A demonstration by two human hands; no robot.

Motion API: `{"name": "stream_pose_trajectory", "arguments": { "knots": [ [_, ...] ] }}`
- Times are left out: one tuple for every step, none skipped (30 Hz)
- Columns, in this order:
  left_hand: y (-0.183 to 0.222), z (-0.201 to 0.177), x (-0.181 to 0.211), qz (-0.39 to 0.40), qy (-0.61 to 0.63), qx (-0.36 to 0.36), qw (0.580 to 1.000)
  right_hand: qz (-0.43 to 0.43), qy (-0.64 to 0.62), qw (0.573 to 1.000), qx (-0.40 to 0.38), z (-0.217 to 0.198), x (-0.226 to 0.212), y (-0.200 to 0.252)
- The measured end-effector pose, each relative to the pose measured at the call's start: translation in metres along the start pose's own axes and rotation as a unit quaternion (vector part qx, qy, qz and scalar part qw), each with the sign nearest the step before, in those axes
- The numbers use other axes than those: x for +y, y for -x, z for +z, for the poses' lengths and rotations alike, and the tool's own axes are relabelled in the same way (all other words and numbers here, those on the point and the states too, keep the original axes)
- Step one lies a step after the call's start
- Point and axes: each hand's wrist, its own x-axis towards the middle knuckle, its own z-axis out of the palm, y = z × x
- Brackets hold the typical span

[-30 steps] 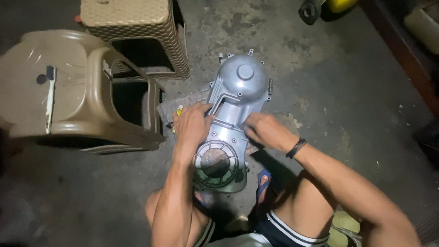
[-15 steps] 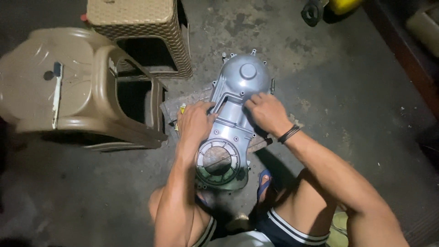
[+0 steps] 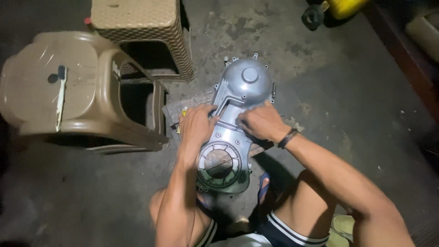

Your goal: Wiping and inspecting a motorcycle engine casing to remove debris and prepare for assembly.

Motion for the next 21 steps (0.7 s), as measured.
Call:
{"name": "stream_pose_trajectory", "arguments": {
  "knots": [
    [0.000,-0.001,0.004,0.005,-0.001,0.000,1.000,0.005,0.002,1.000,0.002,-0.003,-0.001,-0.005],
    [0.002,-0.002,0.005,0.002,-0.008,0.001,1.000,-0.002,0.065,0.996,0.054,-0.005,-0.004,-0.012],
    [0.003,-0.003,0.005,-0.001,-0.015,0.002,1.000,-0.008,0.128,0.986,0.105,-0.006,-0.007,-0.020],
    [0.004,-0.002,0.003,-0.003,-0.015,0.002,1.000,-0.011,0.127,0.986,0.105,0.001,-0.011,-0.013],
    [0.004,-0.001,0.001,0.002,-0.014,0.002,1.000,0.017,0.065,0.992,0.105,0.008,-0.014,-0.007],
    [0.005,0.001,0.001,0.006,-0.012,0.001,1.000,0.042,0.004,0.994,0.103,0.015,-0.017,0.002],
    [0.004,0.000,0.001,0.003,-0.011,0.003,1.000,0.039,0.004,0.994,0.102,0.011,-0.012,0.004],
    [0.003,0.000,0.001,0.004,-0.008,-0.001,1.000,0.018,-0.009,0.998,0.066,0.008,-0.008,0.007],
    [0.001,-0.001,0.001,0.004,-0.005,-0.004,1.000,-0.002,-0.023,0.999,0.030,0.004,-0.005,0.010],
    [0.001,-0.003,0.003,0.005,-0.004,-0.002,1.000,-0.003,-0.021,0.999,0.032,-0.014,-0.011,0.014],
    [0.001,-0.004,0.004,0.006,-0.009,0.000,1.000,-0.006,-0.008,1.000,0.005,-0.031,-0.017,0.017],
    [0.004,-0.005,0.004,0.004,-0.012,0.001,1.000,-0.013,0.005,1.000,-0.024,-0.048,-0.025,0.020],
    [0.004,-0.005,0.005,0.001,-0.010,0.002,1.000,-0.016,0.006,1.000,-0.025,-0.057,-0.030,0.027],
    [0.005,-0.006,0.006,0.001,-0.012,0.000,1.000,0.018,0.018,0.998,-0.055,-0.065,-0.034,0.032],
    [0.005,-0.007,0.007,0.000,-0.015,-0.003,1.000,0.052,0.031,0.994,-0.086,-0.073,-0.038,0.038],
    [0.005,-0.006,0.006,0.000,-0.014,-0.003,1.000,0.052,0.031,0.994,-0.087,-0.070,-0.039,0.039],
    [0.005,-0.005,0.006,0.002,-0.014,0.003,1.000,0.057,0.030,0.995,-0.071,-0.067,-0.039,0.040],
    [0.005,-0.003,0.005,0.005,-0.015,0.008,1.000,0.063,0.027,0.996,-0.055,-0.064,-0.041,0.041],
    [0.004,0.000,0.004,0.006,-0.016,0.006,1.000,0.065,0.026,0.996,-0.056,-0.059,-0.039,0.038],
    [0.003,0.002,0.002,0.007,-0.017,0.008,1.000,0.049,0.032,0.998,-0.027,-0.054,-0.037,0.034],
    [0.003,0.005,0.001,0.007,-0.018,0.010,1.000,0.034,0.037,0.999,0.003,-0.050,-0.036,0.031]
  ]
}}
